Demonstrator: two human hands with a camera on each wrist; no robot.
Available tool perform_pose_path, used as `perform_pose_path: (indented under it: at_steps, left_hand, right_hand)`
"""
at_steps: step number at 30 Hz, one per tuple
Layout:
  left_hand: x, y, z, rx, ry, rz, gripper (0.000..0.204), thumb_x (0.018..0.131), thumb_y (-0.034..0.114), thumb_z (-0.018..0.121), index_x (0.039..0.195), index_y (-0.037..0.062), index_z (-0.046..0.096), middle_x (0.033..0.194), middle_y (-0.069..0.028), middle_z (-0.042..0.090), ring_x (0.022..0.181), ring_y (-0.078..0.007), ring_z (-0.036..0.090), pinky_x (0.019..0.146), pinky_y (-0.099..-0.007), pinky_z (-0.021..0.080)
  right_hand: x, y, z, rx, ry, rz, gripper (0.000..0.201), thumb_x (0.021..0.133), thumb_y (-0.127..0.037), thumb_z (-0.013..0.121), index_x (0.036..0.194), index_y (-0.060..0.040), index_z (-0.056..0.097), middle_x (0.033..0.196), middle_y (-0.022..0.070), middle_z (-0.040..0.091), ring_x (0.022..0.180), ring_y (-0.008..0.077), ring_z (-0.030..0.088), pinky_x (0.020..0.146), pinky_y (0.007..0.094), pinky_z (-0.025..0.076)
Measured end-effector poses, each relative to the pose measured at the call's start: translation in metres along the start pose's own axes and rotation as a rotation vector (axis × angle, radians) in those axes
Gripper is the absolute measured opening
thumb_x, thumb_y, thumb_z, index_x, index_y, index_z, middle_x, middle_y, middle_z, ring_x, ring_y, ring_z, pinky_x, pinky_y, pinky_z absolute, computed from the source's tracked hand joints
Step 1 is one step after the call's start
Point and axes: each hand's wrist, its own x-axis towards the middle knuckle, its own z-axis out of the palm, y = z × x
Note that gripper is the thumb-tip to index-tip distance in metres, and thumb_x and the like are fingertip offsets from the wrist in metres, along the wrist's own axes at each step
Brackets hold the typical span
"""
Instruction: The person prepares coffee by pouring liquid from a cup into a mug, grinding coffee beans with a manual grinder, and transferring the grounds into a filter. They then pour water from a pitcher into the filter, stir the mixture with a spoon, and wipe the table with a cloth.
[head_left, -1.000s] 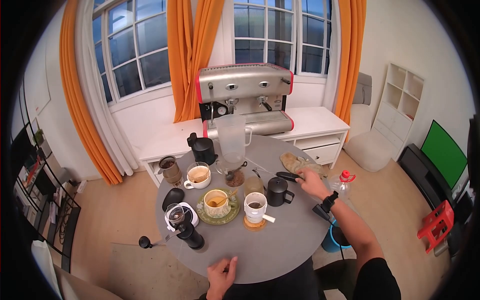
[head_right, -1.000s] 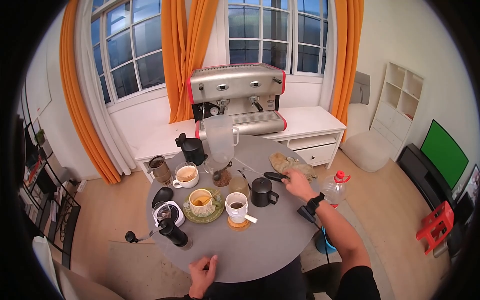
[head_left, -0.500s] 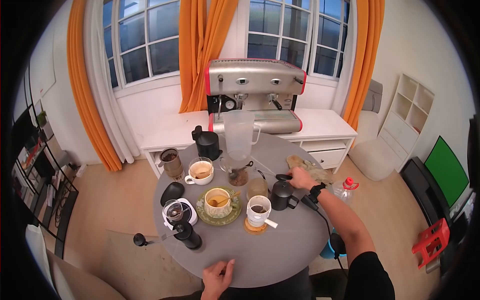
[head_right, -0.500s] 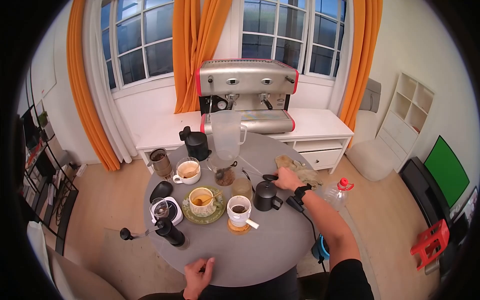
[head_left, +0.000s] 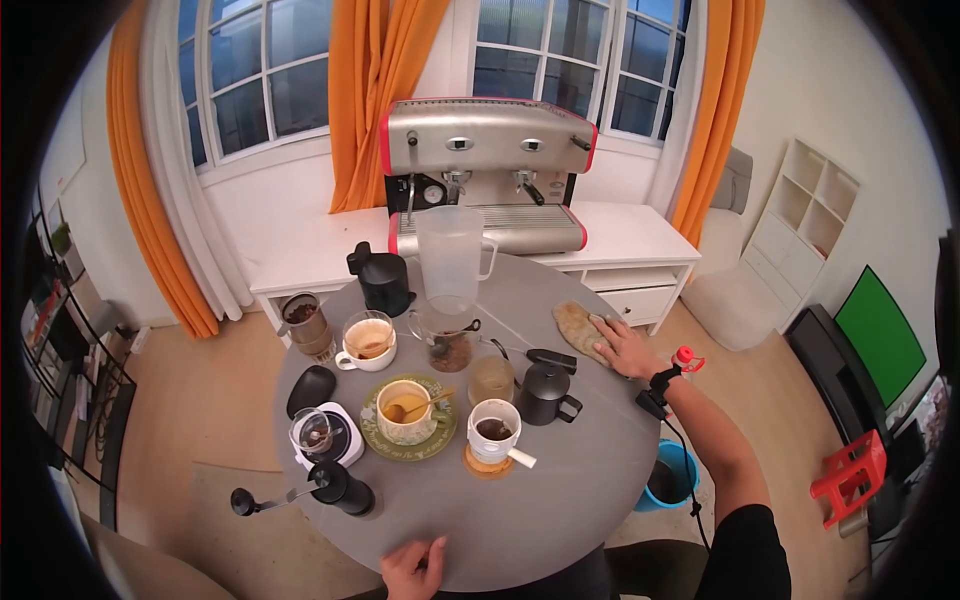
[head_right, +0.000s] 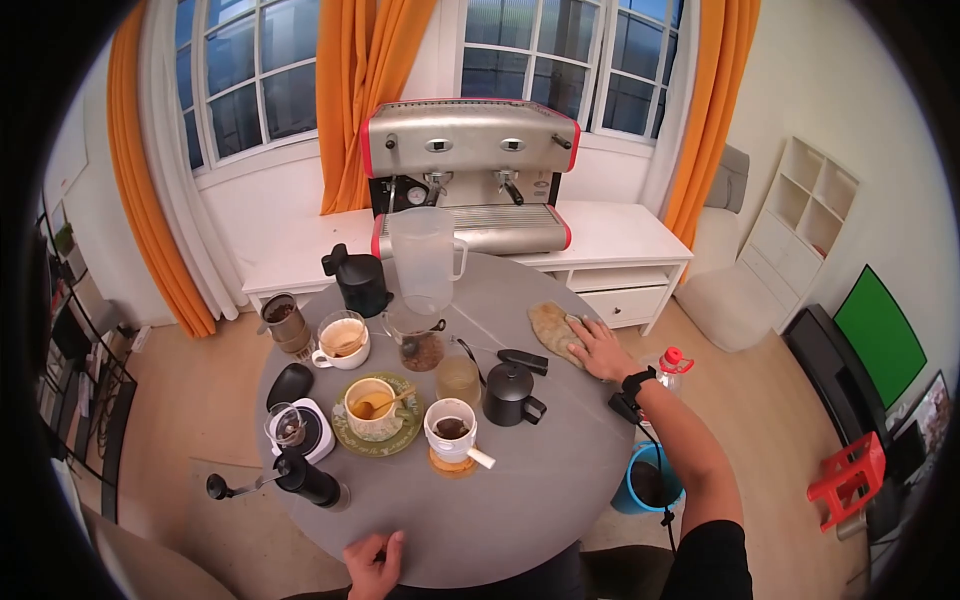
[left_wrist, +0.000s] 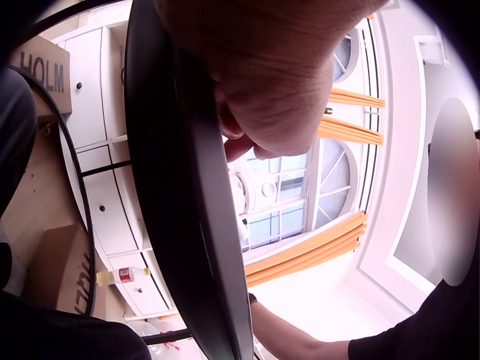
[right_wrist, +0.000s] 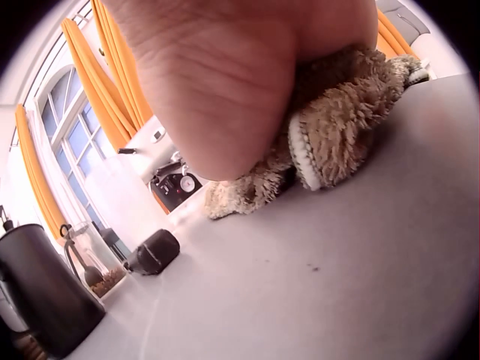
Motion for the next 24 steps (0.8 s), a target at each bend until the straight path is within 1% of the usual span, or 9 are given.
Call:
perform_pose_path:
  at_steps: [2,5,8,12,13,16,17,21,24]
  left_hand:
    - [-0.001,-0.004,0.002,0.010,0.005,0.003,0.023,0.099,0.010,0.073,0.080,0.0012,0.066,0.060,-0.0190,0.052,0.049,-0.0324,0.047,0.049,-0.0422,0.039]
    - [0.002,-0.003,0.005,0.050,0.026,0.032,0.024,0.099,0.010,0.073,0.079,0.0008,0.064,0.060,-0.0188,0.051,0.049,-0.0323,0.047,0.049,-0.0425,0.039]
    - [0.004,0.002,0.006,0.042,0.028,-0.018,0.025,0.099,0.009,0.073,0.078,0.0004,0.063,0.060,-0.0187,0.051,0.049,-0.0320,0.047,0.050,-0.0428,0.040]
    - [0.000,-0.005,0.005,0.109,0.014,-0.044,0.026,0.099,0.007,0.072,0.075,0.0011,0.062,0.059,-0.0173,0.051,0.048,-0.0309,0.048,0.050,-0.0426,0.040]
    - [-0.001,-0.008,0.005,0.126,0.019,-0.026,0.027,0.099,0.006,0.072,0.075,0.0014,0.062,0.059,-0.0169,0.052,0.048,-0.0305,0.048,0.050,-0.0425,0.040]
    - [-0.003,-0.008,0.004,0.164,0.006,-0.036,0.027,0.098,0.005,0.072,0.074,0.0023,0.062,0.059,-0.0159,0.053,0.048,-0.0297,0.049,0.050,-0.0418,0.040]
    - [-0.003,-0.008,0.003,0.173,-0.002,-0.045,0.026,0.098,0.005,0.072,0.074,0.0027,0.062,0.059,-0.0156,0.053,0.048,-0.0294,0.049,0.050,-0.0414,0.041]
    - [0.000,-0.001,0.004,0.205,0.008,-0.068,0.024,0.097,0.006,0.073,0.075,0.0032,0.064,0.059,-0.0150,0.055,0.048,-0.0290,0.051,0.050,-0.0407,0.043]
    - [0.005,0.004,0.003,0.201,-0.006,-0.075,0.023,0.097,0.007,0.073,0.076,0.0035,0.064,0.059,-0.0145,0.056,0.048,-0.0288,0.053,0.050,-0.0406,0.044]
  right_hand:
    - [0.008,-0.007,-0.003,-0.004,-0.013,-0.064,0.065,0.110,-0.057,0.041,0.167,-0.0289,0.032,0.171,0.0248,0.027,0.157,0.0498,0.023,0.127,0.0606,0.020]
    - [0.037,-0.015,-0.006,0.036,-0.126,-0.150,0.061,0.111,-0.056,0.039,0.167,-0.0359,0.030,0.172,0.0237,0.023,0.159,0.0476,0.021,0.127,0.0609,0.019]
    - [0.082,-0.020,0.001,0.120,-0.162,-0.331,0.060,0.111,-0.056,0.038,0.167,-0.0374,0.029,0.174,0.0228,0.020,0.160,0.0472,0.018,0.128,0.0605,0.017]
    - [0.145,-0.038,0.015,0.127,-0.191,-0.532,0.057,0.111,-0.054,0.041,0.166,-0.0385,0.034,0.171,0.0246,0.024,0.156,0.0465,0.026,0.127,0.0591,0.021]
    - [0.157,-0.045,0.015,0.114,-0.180,-0.558,0.055,0.112,-0.052,0.041,0.165,-0.0383,0.037,0.168,0.0262,0.029,0.154,0.0455,0.031,0.125,0.0572,0.026]
    - [0.202,-0.048,0.024,0.042,-0.189,-0.543,0.053,0.112,-0.051,0.040,0.164,-0.0392,0.038,0.166,0.0267,0.032,0.153,0.0452,0.034,0.124,0.0576,0.028]
    - [0.216,-0.045,0.029,0.063,-0.173,-0.553,0.052,0.112,-0.052,0.038,0.163,-0.0408,0.038,0.166,0.0265,0.034,0.152,0.0459,0.034,0.123,0.0616,0.029]
    - [0.260,-0.041,0.050,0.049,-0.090,-0.351,0.051,0.112,-0.054,0.035,0.162,-0.0438,0.039,0.164,0.0256,0.035,0.153,0.0458,0.033,0.122,0.0656,0.026]
    - [0.271,-0.044,0.051,-0.011,-0.049,-0.163,0.052,0.111,-0.055,0.036,0.162,-0.0446,0.039,0.165,0.0242,0.036,0.154,0.0449,0.032,0.123,0.0649,0.024]
